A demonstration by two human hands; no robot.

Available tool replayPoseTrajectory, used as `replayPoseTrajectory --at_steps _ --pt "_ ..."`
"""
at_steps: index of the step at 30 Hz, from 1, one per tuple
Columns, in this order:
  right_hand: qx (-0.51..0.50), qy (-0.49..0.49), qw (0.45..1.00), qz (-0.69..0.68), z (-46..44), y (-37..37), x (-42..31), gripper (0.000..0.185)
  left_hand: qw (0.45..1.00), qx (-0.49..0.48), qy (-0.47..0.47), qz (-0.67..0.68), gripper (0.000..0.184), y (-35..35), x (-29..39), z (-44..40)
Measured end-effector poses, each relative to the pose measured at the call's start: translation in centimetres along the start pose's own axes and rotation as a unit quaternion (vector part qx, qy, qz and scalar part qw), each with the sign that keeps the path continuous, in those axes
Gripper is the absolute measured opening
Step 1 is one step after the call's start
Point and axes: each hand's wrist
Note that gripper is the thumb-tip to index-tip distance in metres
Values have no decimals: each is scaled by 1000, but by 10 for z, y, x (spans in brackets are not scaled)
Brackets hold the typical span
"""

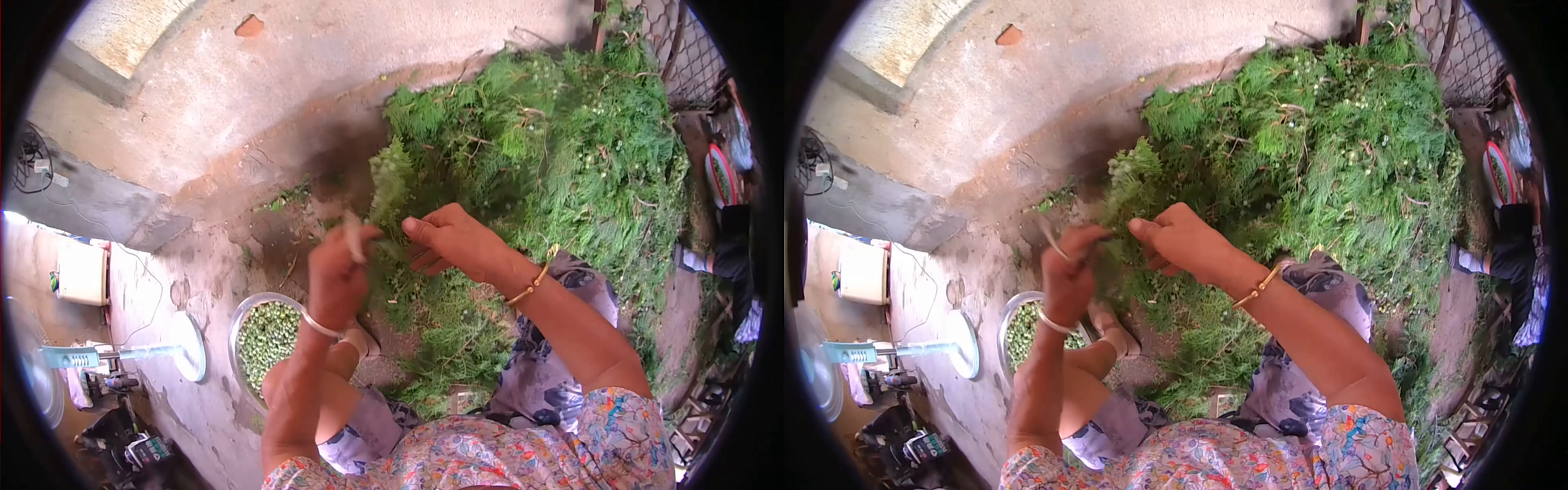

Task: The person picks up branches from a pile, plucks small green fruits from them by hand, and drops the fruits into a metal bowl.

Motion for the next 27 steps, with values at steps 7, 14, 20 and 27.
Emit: replayPoseTrajectory --at_steps 7,14,20,27 --pt "-27 -22 976 -215 1 -7 8 26 985 -55 -97 -131 37 -52 30 18" --pt "99 43 925 -364 21 -2 -2 12 987 33 -145 -58 34 -61 40 14" --pt "185 67 933 -302 19 21 -3 14 960 -20 235 151 23 -36 63 12" --pt "156 232 915 -292 39 6 -10 19 645 -36 359 674 21 -54 77 -8"
Point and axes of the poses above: each hand's wrist, its own z-axis away from the middle knuckle, its own y-axis out of the back of the hand, x = y × z, and after that the axes turned 9 degrees about z, right-handed
